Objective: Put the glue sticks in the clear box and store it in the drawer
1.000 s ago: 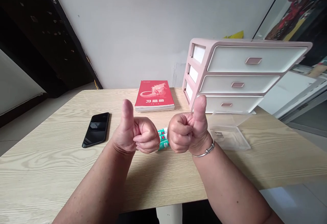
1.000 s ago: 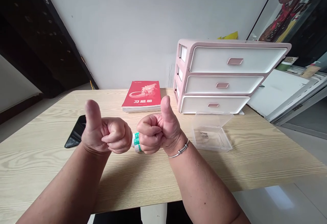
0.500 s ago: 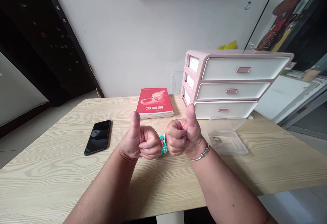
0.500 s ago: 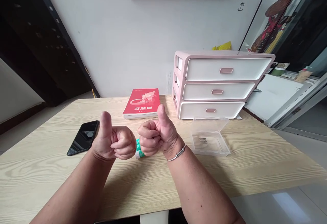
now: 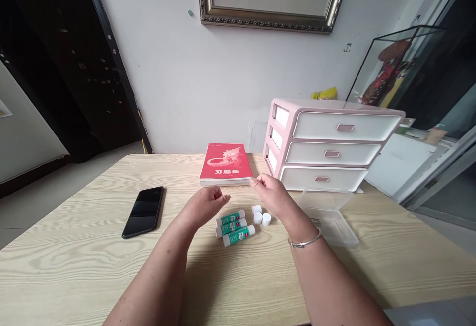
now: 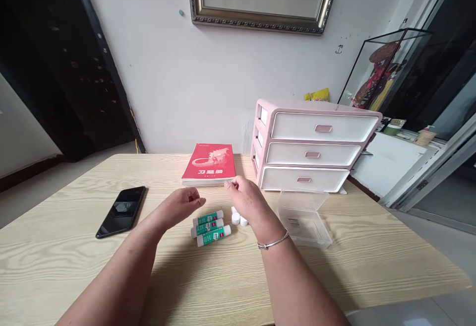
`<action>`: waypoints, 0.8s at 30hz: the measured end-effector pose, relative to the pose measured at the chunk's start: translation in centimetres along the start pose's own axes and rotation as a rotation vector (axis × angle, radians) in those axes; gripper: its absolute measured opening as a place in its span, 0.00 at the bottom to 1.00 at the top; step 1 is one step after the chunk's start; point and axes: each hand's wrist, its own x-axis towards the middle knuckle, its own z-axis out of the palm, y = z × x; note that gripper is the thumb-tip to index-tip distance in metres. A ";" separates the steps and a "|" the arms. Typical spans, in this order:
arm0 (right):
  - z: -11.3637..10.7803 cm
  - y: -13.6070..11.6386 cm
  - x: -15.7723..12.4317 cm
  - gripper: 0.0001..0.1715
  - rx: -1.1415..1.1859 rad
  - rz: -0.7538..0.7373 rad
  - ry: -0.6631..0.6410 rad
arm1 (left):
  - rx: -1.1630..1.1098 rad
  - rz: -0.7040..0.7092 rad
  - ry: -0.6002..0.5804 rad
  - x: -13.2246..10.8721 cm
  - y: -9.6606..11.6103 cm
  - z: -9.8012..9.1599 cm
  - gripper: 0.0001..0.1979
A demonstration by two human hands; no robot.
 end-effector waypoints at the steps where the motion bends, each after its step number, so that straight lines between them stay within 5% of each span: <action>1: 0.1 0.4 -0.2 0.18 -0.162 -0.006 0.012 | 0.124 0.000 -0.017 0.1 -0.3 0.3 0.14; 5: 0.4 1.6 -1.3 0.10 -0.607 0.010 -0.045 | 0.349 0.032 -0.073 0.4 -1.2 2.0 0.10; 10: 1.2 2.3 -2.0 0.13 -0.813 0.070 -0.160 | 0.401 0.054 -0.085 0.0 -0.9 3.5 0.11; 19: 2.3 3.4 -1.3 0.12 -0.749 0.089 -0.183 | 0.431 0.049 -0.078 0.2 -0.3 4.3 0.13; 24: 2.5 4.0 -0.8 0.12 -0.492 0.041 -0.079 | 0.407 0.050 -0.106 0.2 -0.2 3.9 0.15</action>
